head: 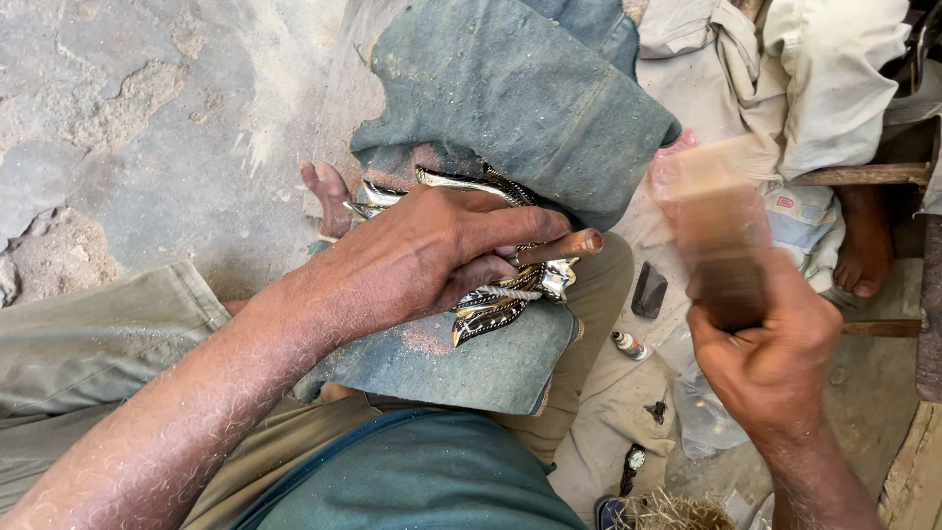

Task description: The person uses a hammer and a metal punch to shape a silver-colored metal piece with a decorative pattern. The work is performed on a cushioned lap rest while sitting on the floor.

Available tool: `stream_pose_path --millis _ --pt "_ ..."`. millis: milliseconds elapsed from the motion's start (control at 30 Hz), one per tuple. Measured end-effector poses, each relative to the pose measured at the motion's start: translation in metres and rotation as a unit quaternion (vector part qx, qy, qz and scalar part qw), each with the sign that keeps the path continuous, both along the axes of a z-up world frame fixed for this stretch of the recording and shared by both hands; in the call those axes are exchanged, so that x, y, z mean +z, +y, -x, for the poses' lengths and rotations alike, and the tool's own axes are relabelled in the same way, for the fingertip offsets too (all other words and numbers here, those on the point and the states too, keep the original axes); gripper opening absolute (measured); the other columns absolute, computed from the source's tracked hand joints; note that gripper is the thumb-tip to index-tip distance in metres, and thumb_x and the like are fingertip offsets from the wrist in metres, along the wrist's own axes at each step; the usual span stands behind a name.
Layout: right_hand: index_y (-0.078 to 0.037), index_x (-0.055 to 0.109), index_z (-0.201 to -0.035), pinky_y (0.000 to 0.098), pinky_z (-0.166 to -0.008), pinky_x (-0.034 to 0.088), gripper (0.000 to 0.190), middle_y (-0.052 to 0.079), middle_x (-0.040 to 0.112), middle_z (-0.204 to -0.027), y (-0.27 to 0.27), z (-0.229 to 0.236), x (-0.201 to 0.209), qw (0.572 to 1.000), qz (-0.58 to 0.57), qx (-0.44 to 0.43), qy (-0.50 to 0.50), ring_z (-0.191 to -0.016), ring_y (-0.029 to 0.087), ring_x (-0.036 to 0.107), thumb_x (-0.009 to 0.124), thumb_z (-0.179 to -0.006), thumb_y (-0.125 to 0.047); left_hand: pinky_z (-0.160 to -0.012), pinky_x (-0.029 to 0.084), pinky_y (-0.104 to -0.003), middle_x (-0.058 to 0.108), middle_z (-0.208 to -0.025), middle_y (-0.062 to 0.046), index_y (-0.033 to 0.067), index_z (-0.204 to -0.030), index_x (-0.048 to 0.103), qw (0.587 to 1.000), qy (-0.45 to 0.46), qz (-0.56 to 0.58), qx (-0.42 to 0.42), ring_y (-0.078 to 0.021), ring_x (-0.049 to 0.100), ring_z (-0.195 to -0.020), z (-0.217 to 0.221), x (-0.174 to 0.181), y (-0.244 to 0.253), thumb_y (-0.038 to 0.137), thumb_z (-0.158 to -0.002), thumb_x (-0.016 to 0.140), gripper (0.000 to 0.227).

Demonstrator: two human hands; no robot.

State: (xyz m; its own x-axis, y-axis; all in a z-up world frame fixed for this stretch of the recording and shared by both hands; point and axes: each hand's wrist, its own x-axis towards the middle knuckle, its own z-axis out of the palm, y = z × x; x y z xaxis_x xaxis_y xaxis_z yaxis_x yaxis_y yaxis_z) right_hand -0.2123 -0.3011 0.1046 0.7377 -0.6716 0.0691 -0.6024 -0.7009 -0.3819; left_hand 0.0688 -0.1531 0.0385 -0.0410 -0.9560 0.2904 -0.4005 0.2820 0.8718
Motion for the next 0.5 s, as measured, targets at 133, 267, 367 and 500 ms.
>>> stream_pose_path --millis 133,267,367,500 --pt "-0.002 0.064 -0.110 0.0262 -0.076 0.056 0.022 0.007 0.071 -0.094 -0.003 0.001 -0.003 0.998 -0.030 0.031 -0.047 -0.083 0.011 0.069 0.072 -0.090 0.003 -0.079 0.059 -0.045 0.074 -0.112 -0.012 0.0142 -0.137 0.058 1.000 -0.008 0.008 0.012 -0.0322 0.075 -0.096 -0.001 -0.001 0.001 0.010 -0.090 0.072 0.048" --pt "-0.002 0.065 -0.111 0.0283 -0.074 0.055 0.024 0.008 0.070 -0.093 -0.002 0.001 -0.003 0.997 -0.052 0.014 -0.049 -0.082 0.013 0.067 0.073 -0.089 0.003 -0.078 0.058 -0.046 0.075 -0.113 -0.012 0.0157 -0.140 0.057 1.000 -0.006 0.001 0.008 -0.0317 0.075 -0.094 -0.001 0.001 0.001 0.008 -0.089 0.071 0.054" --pt "-0.001 0.067 -0.116 0.0318 -0.075 0.055 0.031 0.009 0.070 -0.095 -0.001 -0.005 0.000 1.000 0.017 0.021 0.002 -0.085 0.016 0.069 0.073 -0.086 0.003 -0.078 0.058 -0.046 0.075 -0.114 -0.012 0.0156 -0.140 0.057 1.000 -0.001 0.006 0.014 -0.0321 0.075 -0.095 -0.002 0.002 0.004 0.007 -0.090 0.071 0.053" --pt "-0.005 0.062 -0.116 0.0301 -0.084 0.058 0.028 0.005 0.070 -0.100 0.003 -0.011 0.007 0.984 -0.096 -0.028 -0.146 -0.092 0.013 0.069 0.071 -0.089 -0.005 -0.075 0.058 -0.046 0.075 -0.108 -0.011 0.0165 -0.137 0.058 1.000 -0.016 -0.017 0.008 -0.0312 0.075 -0.091 0.000 0.002 0.000 0.009 -0.087 0.074 0.053"
